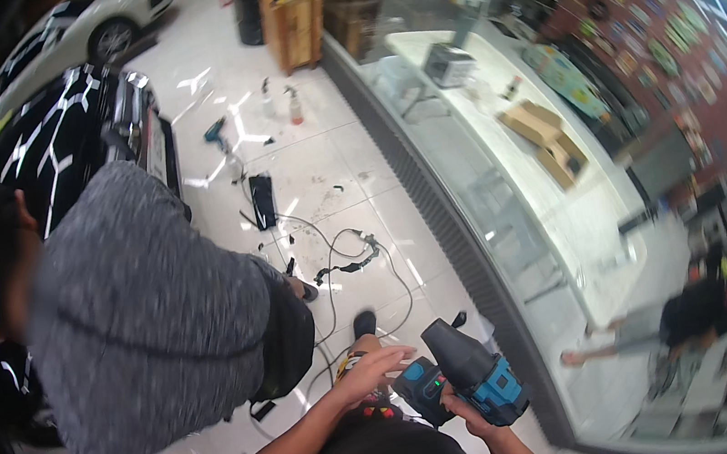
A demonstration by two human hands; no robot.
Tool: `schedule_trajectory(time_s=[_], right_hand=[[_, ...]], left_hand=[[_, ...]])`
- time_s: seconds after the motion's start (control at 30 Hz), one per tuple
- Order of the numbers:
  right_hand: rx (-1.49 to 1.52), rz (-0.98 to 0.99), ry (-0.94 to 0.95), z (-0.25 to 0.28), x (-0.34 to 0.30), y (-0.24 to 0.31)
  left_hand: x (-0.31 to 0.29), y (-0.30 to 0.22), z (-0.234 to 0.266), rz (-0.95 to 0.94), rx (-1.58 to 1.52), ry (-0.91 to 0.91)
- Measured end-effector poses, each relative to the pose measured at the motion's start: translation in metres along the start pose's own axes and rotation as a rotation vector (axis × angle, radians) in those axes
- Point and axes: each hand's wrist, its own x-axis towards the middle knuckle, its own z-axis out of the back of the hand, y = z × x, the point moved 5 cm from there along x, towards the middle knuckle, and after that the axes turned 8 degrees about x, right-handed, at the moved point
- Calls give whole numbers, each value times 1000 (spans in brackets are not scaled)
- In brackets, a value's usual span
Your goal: The person applies a protective film to the front bumper of a black car using a heat gun and a squeegee. They smooth the film over the surface, apply heat to conform it, and press the edges to ensure adhesion.
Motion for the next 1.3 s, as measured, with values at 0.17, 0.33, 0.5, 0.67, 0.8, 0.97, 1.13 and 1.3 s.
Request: schedule_trajectory(time_s=[0.17, 0.33, 0.5, 0.67, 0.8, 0.97, 1.13, 1.3], right_hand=[[-327, -69, 174, 35, 200, -3], [-443, -223, 155, 47, 381, 35], [-827, 147, 490, 61, 559, 61], [-494, 352, 584, -14, 715, 84], [-387, 159, 877, -101, 815, 103], [-478, 267, 1276, -212, 906, 90], [-292, 244, 1448, -359, 948, 89], [-190, 197, 1554, -502, 955, 66]], left_hand=[[55, -93, 64, -253, 596, -545], [122, -185, 130, -143, 351, -627], [177, -191, 228, -118, 167, -875], [202, -197, 325, 120, 333, -1173], [216, -195, 390, 31, 4, -1434], [223, -240, 411, 87, -207, -1681], [178, -358, 439, 44, -250, -1899], [122, -407, 519, 41, -89, -2229]])
